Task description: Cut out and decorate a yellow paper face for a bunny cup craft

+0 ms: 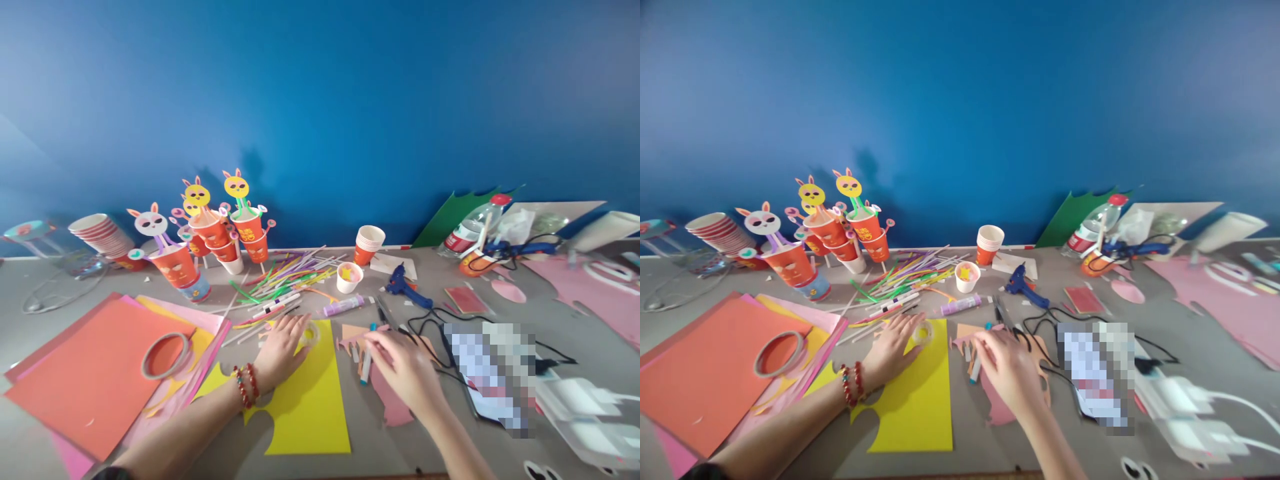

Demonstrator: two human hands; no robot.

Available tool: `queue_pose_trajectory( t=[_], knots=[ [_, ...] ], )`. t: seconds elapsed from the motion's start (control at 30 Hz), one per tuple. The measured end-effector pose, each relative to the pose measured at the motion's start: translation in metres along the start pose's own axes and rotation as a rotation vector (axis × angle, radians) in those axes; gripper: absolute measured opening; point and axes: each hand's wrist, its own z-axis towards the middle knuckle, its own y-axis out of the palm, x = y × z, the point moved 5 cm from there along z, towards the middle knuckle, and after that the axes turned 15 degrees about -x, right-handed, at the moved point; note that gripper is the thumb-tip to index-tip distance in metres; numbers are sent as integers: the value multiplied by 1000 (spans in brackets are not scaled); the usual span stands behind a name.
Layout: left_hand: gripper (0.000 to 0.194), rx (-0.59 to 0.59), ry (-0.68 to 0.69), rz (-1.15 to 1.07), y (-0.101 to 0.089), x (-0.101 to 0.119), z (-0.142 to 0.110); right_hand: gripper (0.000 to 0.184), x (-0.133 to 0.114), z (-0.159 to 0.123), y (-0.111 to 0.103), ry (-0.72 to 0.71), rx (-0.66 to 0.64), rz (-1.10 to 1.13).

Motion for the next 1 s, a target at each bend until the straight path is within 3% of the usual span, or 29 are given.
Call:
queue_pose_trajectory(
  t=[0.2,0.3,0.43,0.57,0.83,1.0],
  knots=[
    [68,48,-88,12,-2,-9,-16,20,-41,19,27,-151,-127,48],
    [52,65,-89,20,-11,-6,-28,33,-48,34,39,-170,-148,43],
    [27,-52,-72,31,-13,7,-39,52,-52,55,60,-183,-191,13],
    [34,-150,-48,33,-10,11,-48,54,-55,65,77,-189,-204,-14],
    [30,-190,-69,-45,-33,0,-81,47,-57,65,71,-173,-234,6],
    [37,-232,-102,-1,-23,11,-93,50,-87,54,69,-259,-278,51]
  ],
)
